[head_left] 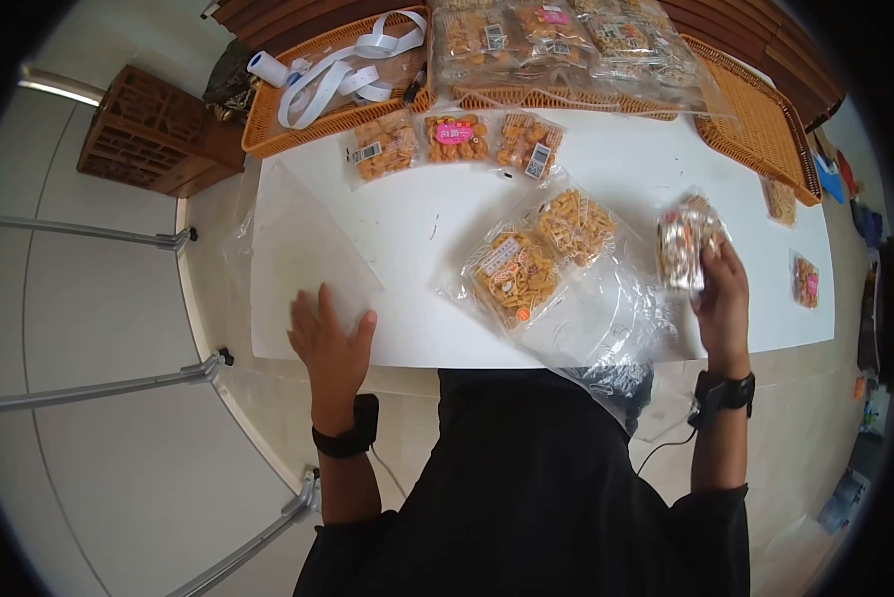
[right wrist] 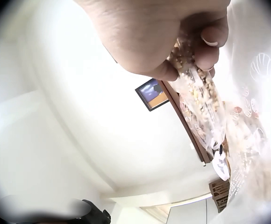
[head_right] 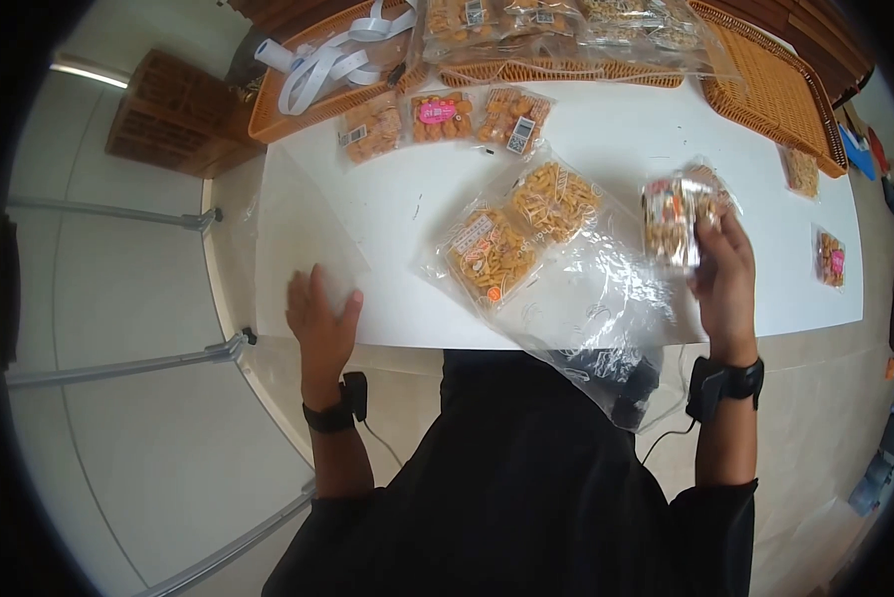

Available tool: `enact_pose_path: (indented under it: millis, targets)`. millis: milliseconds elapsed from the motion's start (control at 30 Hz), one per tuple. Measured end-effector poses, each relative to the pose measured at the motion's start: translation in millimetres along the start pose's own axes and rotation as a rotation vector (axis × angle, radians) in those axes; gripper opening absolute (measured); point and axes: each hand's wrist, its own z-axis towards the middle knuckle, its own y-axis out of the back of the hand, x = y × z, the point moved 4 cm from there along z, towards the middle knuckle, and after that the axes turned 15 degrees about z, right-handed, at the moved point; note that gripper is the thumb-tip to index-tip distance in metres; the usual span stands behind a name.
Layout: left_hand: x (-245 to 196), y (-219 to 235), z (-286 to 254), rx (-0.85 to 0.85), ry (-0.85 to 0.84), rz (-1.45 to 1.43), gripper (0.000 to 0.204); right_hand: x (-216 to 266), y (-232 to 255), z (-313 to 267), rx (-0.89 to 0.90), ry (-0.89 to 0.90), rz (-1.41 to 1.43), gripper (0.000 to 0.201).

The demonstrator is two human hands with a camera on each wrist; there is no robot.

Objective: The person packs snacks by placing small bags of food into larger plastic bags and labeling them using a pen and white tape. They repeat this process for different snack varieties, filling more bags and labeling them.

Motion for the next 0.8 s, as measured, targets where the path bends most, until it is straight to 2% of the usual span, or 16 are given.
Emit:
enact_pose_path:
  millis: [133,233,333,467,533,600,633,700,800]
  targets:
    - [3.6,-12.5,-13.0,-0.045,-0.046,0.052,0.068,6.9,-7.0,50.1,0.079,-0.060,-0.186,0.041]
    - [-3.0,-11.7,-13.5,-0.058,-0.036,0.066,0.067,13.1,-27.9,76.1,-0.048,-0.001,-0.590,0.041]
    - [-4.8,-10.9,-13.0,-0.024,-0.033,0.049,0.068,31.0,-42.0,66.4,-0.038,0.739,-1.210,0.044]
    - [-3.6,-2.8,-19.0,0.032,-0.075,-0.025,0.070,35.6,-2.8,43.5,0.009,0.724,-1.284,0.042]
    - [-3.1,6.2,-22.3,0.106,-0.090,-0.076,0.071,27.9,16.1,37.9,0.007,0.775,-1.490,0.049]
    - [0.0,16.8,-17.2,0.129,-0.119,-0.180,0.072,23.4,31.3,34.1,-0.033,0.491,-1.135,0.053]
    - [-3.3,33.1,-6.7,0.124,-0.094,-0.138,0.069,19.0,39.7,33.8,-0.053,0.334,-0.957,0.055]
    - [-0.8,59.4,15.8,0.094,-0.101,-0.123,0.067,11.3,48.7,35.0,-0.040,0.405,-0.862,0.055]
    - [-20.7,78.7,65.0,0.055,-0.229,-0.113,0.061,12.0,74.6,30.1,-0.174,0.467,-0.712,0.049]
